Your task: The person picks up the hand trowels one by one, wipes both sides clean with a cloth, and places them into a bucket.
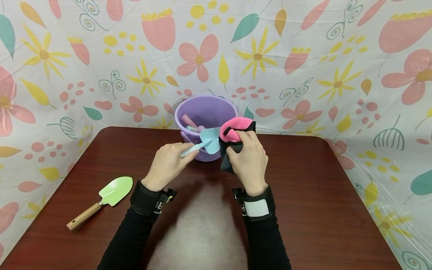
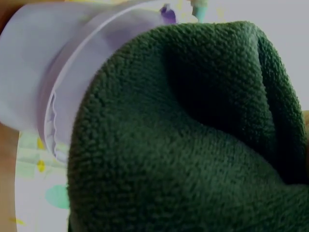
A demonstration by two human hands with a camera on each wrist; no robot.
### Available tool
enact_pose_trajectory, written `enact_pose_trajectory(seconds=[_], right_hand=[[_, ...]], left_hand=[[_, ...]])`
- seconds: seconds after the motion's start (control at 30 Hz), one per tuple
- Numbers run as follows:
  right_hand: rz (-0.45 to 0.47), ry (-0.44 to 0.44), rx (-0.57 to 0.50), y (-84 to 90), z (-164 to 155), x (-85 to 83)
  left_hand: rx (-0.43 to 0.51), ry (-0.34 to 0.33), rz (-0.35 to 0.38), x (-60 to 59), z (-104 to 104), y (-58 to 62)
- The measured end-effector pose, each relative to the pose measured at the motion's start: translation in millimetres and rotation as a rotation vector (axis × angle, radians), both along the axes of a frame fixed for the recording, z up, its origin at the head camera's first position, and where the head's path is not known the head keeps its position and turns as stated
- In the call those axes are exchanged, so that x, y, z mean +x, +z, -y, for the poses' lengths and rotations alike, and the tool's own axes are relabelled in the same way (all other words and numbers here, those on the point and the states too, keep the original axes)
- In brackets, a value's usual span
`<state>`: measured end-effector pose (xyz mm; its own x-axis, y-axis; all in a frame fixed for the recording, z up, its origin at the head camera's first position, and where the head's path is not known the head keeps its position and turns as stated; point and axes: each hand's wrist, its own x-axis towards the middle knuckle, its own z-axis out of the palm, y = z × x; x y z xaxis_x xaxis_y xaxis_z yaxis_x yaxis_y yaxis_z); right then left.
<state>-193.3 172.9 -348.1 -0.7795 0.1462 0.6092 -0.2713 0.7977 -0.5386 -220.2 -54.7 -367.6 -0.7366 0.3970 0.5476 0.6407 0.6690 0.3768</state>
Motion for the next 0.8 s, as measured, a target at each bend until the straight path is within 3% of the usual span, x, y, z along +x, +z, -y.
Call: enact_pose_trajectory(seconds=[0.2,0.47,0.8], right_hand=[[0.05,0.052,0.077,-0.6,13,2.5],[0.101,0.09,0.098,0.9,22,5.7],[0.096,0.123,0.071,1.0,21,4.9]], left_hand=[[0.007,0.033,-0.018,-0.1,-2,-0.6],[0.005,0.06,-0.06,3.0,-9,-1.5],[-0.076,0.063,-0.213,7.5,-18,-7.3]])
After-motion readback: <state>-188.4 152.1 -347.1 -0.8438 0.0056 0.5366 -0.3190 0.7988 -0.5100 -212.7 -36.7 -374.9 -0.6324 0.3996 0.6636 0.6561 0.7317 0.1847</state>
